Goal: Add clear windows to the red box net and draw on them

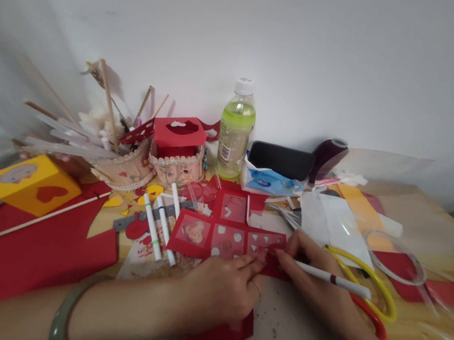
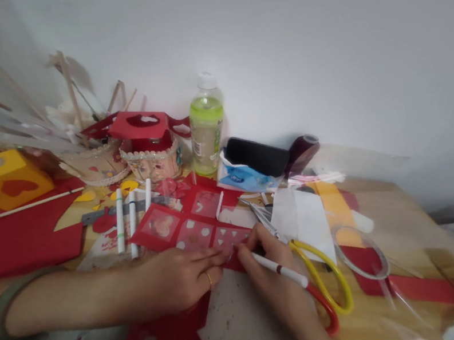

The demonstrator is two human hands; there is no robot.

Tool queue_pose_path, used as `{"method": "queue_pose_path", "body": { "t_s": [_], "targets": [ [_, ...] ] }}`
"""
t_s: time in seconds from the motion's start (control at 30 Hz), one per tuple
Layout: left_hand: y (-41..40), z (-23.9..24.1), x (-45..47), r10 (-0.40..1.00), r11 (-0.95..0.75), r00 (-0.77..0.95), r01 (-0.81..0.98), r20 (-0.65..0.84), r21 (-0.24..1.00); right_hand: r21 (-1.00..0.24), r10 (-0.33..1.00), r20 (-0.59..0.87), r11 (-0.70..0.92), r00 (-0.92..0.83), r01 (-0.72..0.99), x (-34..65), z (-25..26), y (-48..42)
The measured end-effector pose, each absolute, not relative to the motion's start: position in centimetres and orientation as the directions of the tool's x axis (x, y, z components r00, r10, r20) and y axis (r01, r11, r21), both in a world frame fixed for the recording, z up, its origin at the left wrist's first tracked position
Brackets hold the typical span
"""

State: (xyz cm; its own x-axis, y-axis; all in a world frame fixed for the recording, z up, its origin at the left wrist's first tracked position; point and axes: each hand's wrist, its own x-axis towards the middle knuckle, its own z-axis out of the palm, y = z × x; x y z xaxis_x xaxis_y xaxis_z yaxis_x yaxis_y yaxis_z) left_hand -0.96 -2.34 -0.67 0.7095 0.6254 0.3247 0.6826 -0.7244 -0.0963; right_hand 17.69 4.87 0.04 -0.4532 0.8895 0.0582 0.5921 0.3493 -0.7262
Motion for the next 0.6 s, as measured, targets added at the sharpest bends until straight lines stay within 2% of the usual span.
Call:
{"method": "queue_pose_path", "body": {
  "t_s": [0.6],
  "targets": [
    [-2.40,-0.70,-0.97,0.635,-0.726,0.705,0.685,0.316,-0.069,-0.734,0.885,0.049,0.346,-0.462,0.584,17.57,0.13,4.87]
  ]
}}
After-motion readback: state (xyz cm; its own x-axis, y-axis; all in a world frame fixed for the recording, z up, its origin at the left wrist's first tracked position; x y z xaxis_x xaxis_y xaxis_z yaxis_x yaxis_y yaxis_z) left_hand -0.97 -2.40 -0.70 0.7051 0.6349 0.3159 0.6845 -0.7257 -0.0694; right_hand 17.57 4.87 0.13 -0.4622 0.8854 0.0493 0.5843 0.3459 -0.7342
